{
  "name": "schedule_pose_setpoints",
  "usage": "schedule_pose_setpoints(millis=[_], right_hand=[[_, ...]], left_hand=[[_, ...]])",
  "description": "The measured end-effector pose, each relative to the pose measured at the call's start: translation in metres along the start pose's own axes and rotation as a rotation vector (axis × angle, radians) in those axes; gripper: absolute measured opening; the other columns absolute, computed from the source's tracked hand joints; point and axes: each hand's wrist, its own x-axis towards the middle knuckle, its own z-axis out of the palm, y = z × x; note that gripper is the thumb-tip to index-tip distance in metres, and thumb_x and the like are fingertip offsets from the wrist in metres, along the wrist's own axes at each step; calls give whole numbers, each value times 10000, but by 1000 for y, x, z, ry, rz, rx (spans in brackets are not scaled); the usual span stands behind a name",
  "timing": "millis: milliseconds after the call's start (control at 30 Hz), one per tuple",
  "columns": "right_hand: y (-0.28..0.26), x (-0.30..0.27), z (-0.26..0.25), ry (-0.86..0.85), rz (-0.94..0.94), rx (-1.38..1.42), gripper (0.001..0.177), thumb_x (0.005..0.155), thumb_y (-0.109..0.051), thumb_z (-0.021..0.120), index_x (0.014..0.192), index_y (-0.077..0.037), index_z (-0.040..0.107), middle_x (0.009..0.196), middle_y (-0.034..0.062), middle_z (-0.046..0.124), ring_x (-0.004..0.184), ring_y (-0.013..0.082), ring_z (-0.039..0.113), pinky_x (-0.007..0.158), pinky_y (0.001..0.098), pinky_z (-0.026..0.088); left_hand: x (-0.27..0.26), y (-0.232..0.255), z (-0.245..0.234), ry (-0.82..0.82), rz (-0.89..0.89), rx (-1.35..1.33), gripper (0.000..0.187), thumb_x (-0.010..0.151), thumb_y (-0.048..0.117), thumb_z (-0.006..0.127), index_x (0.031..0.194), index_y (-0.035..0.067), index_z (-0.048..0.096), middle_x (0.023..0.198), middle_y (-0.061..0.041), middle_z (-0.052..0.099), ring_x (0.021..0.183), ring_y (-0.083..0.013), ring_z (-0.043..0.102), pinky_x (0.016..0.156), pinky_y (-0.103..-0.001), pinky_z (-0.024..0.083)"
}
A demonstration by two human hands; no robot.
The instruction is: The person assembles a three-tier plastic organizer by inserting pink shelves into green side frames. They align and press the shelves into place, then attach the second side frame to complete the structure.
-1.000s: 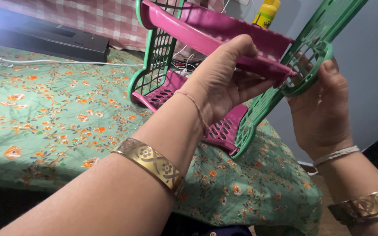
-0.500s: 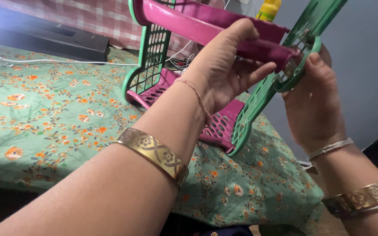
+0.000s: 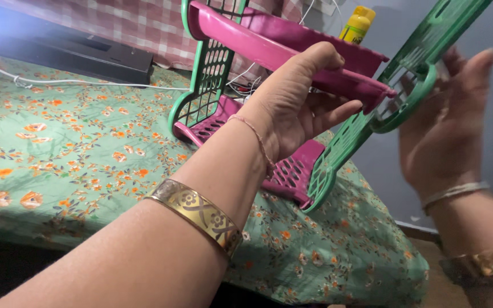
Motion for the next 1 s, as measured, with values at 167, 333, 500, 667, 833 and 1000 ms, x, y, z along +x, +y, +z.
schedule_pose_setpoints(millis=[167,333,500,667,833,1000], right_hand=[[-3,37,-36,5,-125,-96,575,1089,-528,496,1478,-106,455,1461,69,502,1344,213,540,1196,421,505],[-9,79,-63,93,-230,-415,445,1043,-411,548,1338,-78,524,1261,68,547,1159,205,575,1032,399,510],[-30,110,-68,213,-365,-986,315,998,-294,600,1198,-51,592,1062,67,591,975,196,610,869,377,516],[-55,121,-51,270,-463,-1398,187,953,-177,652,1058,-23,661,863,66,636,790,187,645,706,355,521],[-69,103,-35,225,-343,-1262,121,925,-97,677,986,5,689,758,72,658,683,184,665,624,356,517],[-78,103,-29,94,-692,-1238,118,884,39,689,958,84,609,866,125,694,800,203,736,737,326,587]], left_hand=[[-1,0,1,31,-31,10,254,797,206,700,953,26,613,897,-113,683,799,-200,708,683,-305,674],[-1,-1,2,65,-62,24,236,807,196,696,947,28,611,906,-114,665,813,-199,695,693,-313,673],[1,5,6,98,-59,-30,218,795,171,674,952,32,614,912,-117,680,828,-216,704,698,-325,673],[-1,8,5,148,-119,48,254,789,220,681,956,37,622,905,-126,658,825,-229,687,715,-337,673],[-2,24,13,261,-320,485,419,791,431,640,935,38,635,837,-114,636,687,-233,684,607,-344,657],[13,54,30,215,-175,719,559,813,511,619,1025,-5,657,806,-151,673,556,-194,685,483,-278,606]])
